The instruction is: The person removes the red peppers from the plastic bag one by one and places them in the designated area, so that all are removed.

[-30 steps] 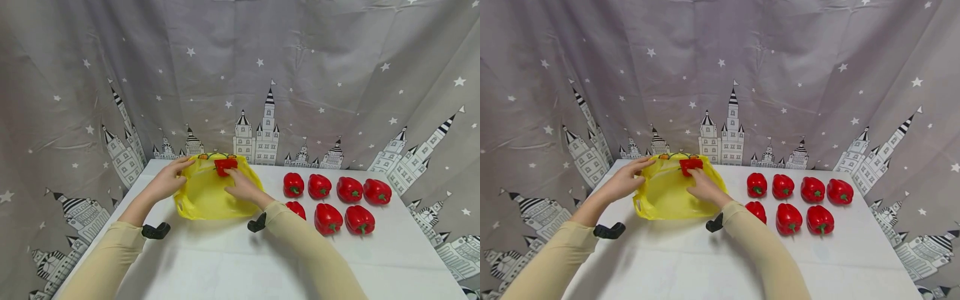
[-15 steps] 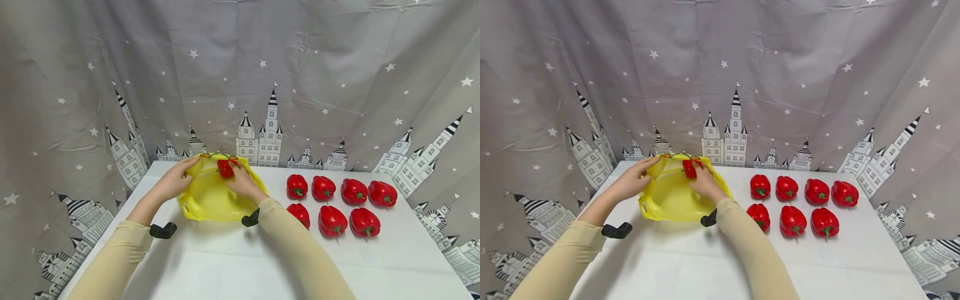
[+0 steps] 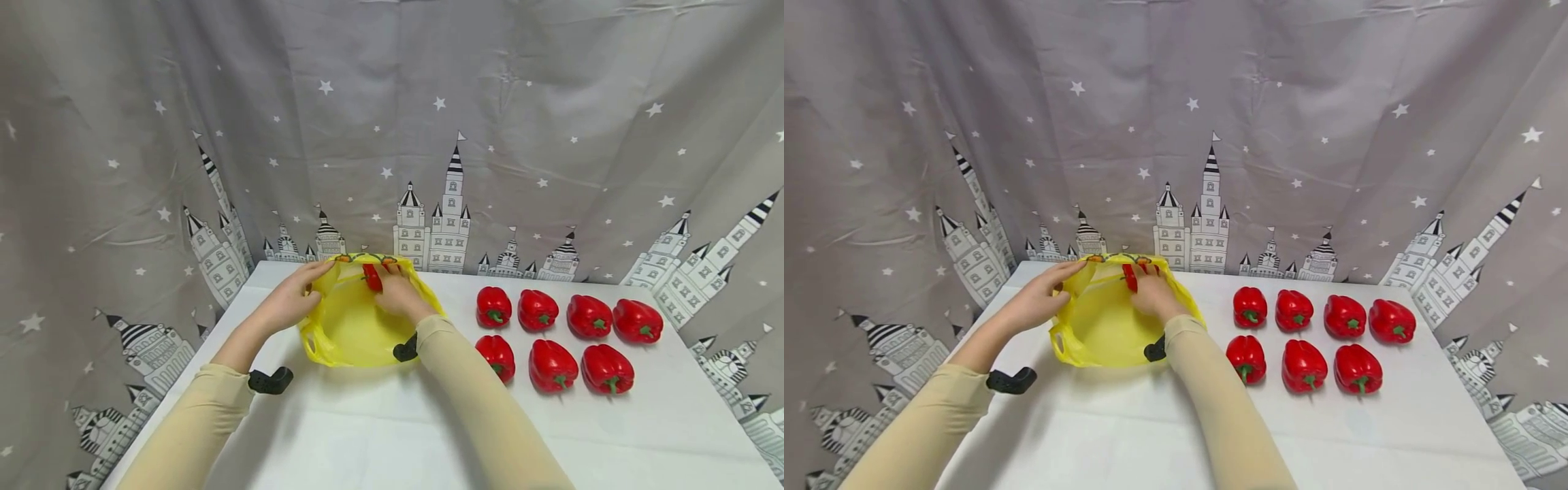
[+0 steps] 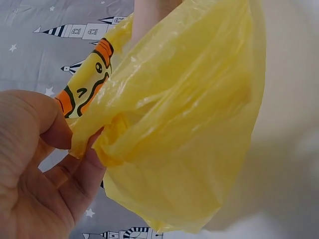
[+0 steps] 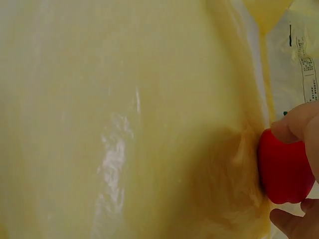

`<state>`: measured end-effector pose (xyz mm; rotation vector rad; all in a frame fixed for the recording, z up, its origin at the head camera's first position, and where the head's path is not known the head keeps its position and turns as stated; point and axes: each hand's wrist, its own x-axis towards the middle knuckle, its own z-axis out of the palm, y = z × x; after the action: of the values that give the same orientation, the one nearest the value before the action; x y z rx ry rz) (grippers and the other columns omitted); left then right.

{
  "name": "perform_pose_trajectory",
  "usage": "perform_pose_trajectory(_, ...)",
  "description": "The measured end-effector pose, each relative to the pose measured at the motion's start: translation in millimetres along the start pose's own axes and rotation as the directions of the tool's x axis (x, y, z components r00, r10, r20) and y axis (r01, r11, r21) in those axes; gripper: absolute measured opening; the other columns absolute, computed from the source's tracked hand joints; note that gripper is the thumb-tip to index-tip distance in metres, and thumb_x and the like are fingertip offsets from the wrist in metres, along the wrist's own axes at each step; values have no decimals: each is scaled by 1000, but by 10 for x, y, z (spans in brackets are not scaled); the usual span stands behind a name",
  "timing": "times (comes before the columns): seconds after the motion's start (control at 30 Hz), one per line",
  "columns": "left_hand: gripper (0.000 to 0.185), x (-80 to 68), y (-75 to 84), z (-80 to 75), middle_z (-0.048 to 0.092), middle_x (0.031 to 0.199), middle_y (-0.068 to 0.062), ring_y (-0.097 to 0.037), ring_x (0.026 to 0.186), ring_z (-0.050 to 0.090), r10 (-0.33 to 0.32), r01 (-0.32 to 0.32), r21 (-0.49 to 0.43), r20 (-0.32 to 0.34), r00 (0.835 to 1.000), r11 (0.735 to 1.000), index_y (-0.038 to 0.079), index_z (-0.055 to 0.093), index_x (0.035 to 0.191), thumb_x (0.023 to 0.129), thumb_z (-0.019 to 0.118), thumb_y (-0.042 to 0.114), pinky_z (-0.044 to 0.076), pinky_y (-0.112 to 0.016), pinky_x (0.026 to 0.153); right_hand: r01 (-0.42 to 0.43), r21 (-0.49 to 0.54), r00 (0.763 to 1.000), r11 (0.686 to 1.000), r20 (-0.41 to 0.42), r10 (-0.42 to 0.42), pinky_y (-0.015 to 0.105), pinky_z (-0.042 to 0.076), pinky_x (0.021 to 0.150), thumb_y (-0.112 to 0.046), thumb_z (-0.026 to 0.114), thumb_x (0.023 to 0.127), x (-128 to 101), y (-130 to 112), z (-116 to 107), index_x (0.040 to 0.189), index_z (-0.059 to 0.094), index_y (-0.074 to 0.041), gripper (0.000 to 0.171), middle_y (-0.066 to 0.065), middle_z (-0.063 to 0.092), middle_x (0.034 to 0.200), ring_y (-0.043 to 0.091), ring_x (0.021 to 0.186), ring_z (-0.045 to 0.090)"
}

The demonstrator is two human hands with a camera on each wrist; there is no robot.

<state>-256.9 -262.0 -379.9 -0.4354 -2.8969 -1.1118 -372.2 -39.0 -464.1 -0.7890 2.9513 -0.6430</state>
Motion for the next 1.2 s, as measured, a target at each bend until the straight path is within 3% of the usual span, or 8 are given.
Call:
perform_pose_trajectory(0.17, 68, -10, 1, 2, 29, 165, -15, -41, 145, 34, 9, -9, -19, -5, 1000, 1000, 12, 35, 160, 95, 48, -1, 32, -60, 115, -29, -8, 1000, 1000, 7, 29, 41, 33, 118, -17, 63, 90, 19, -4, 23, 161, 32, -18, 78, 18, 31, 160, 33, 147, 31)
perform_pose_trajectory(0.4, 68, -27, -9, 4, 28, 165, -14, -40, 146, 33, -11, 10, -35, -13, 1000, 999, 14, 35, 161, 95, 47, 0, 32, -59, 115, 127, -27, 992, 992, -14, -127, 34, 9, 125, -22, 64, 97, -8, -98, -12, 150, 47, -13, 56, 7, 47, 155, 27, 151, 27)
perform_pose_trajectory(0.67, 69, -42, -21, -13, 29, 165, -14, -40, 146, 33, -13, 13, -39, -16, 1000, 999, 12, 35, 161, 94, 47, 0, 32, -59, 115, 86, 79, 996, 993, -17, -85, 36, 39, 113, -34, 70, 97, -80, -191, 26, 150, 50, -19, 58, 6, 44, 155, 27, 139, 43)
perform_pose_trajectory(0.93, 69, -43, -19, -20, 30, 164, -16, -41, 145, 34, 21, -22, -35, -25, 999, 999, 10, 35, 160, 94, 47, -2, 33, -60, 114, 83, 148, 996, 986, -4, -84, 34, 46, 106, -29, 73, 95, -92, -206, 42, 144, 56, -17, 53, 7, 50, 146, 23, 122, 57)
perform_pose_trajectory(1.2, 68, -52, -35, -29, 30, 164, -19, -43, 144, 35, 29, -30, -30, -26, 999, 999, 7, 35, 160, 93, 47, -3, 33, -61, 114, 130, 214, 988, 968, 55, -145, 37, 50, 102, -25, 73, 91, -257, -76, -37, 148, 53, -19, 61, 9, 52, 142, 23, 120, 57)
